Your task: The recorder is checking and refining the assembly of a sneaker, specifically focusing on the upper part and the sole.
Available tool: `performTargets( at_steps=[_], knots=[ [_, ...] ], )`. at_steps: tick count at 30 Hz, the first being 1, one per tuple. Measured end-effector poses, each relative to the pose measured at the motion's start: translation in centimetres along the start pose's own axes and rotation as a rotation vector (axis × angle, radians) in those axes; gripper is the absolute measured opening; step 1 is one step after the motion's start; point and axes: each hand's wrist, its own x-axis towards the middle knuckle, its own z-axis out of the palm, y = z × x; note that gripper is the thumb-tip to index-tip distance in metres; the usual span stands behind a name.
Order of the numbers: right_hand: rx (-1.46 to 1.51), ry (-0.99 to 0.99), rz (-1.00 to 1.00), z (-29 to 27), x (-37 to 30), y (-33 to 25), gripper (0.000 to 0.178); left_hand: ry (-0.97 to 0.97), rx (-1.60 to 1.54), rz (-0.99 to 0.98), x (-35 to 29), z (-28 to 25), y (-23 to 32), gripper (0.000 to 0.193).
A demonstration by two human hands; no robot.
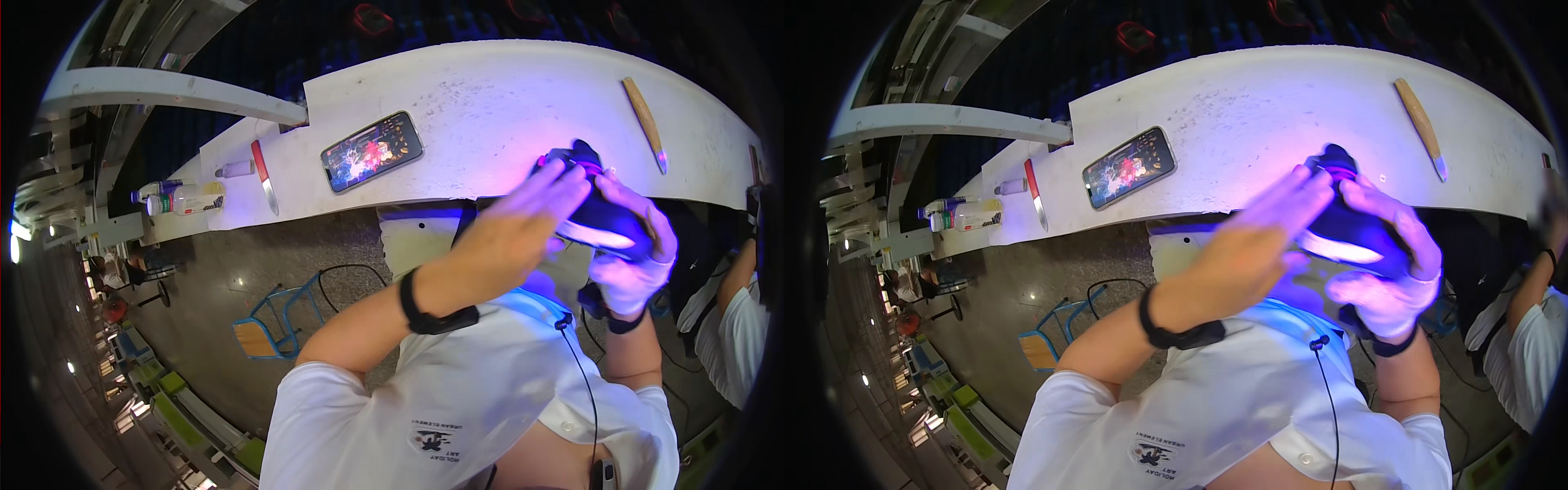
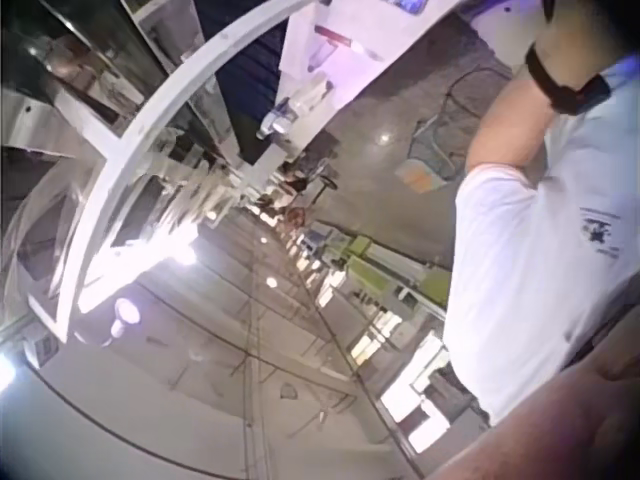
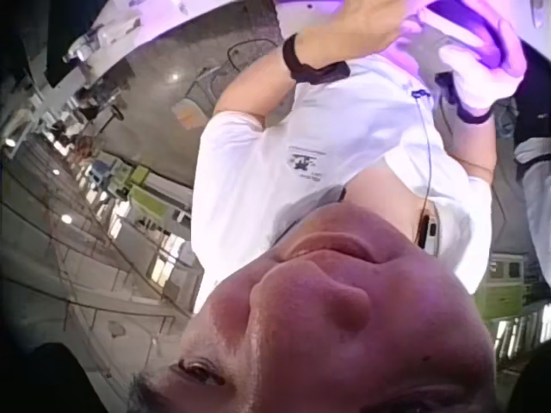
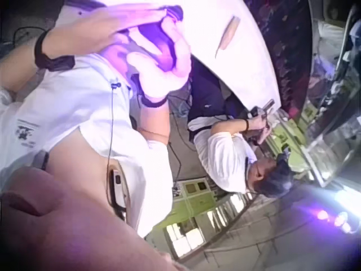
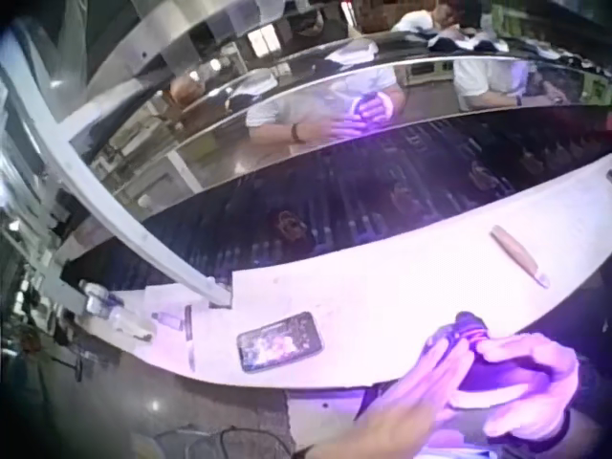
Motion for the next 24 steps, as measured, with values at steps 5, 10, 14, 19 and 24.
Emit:
performTargets(
  at_steps=[5,10,14,19,24],
  knots=[
    [-0.180,-0.205,0.082,-2.5,-0.2,-1.1,0.078,0.313,-0.059,-0.069,-3.4,4.6,-1.7,0.068],
    [-0.232,-0.227,0.060,-1.4,-0.3,-0.9,0.074,0.350,-0.248,-0.152,-3.1,4.5,-1.8,0.051],
    [-0.204,-0.179,0.165,-0.6,1.0,-1.5,0.068,0.397,-0.243,-0.147,-2.0,5.3,-1.0,0.048],
    [-0.050,-0.107,0.260,-1.0,1.5,-1.2,0.074,0.462,-0.142,0.014,-0.6,5.9,-0.7,0.045],
    [-0.086,-0.182,0.220,-4.2,1.3,-0.1,0.065,0.429,-0.266,-0.023,1.4,5.6,-1.1,0.043]
  ],
)
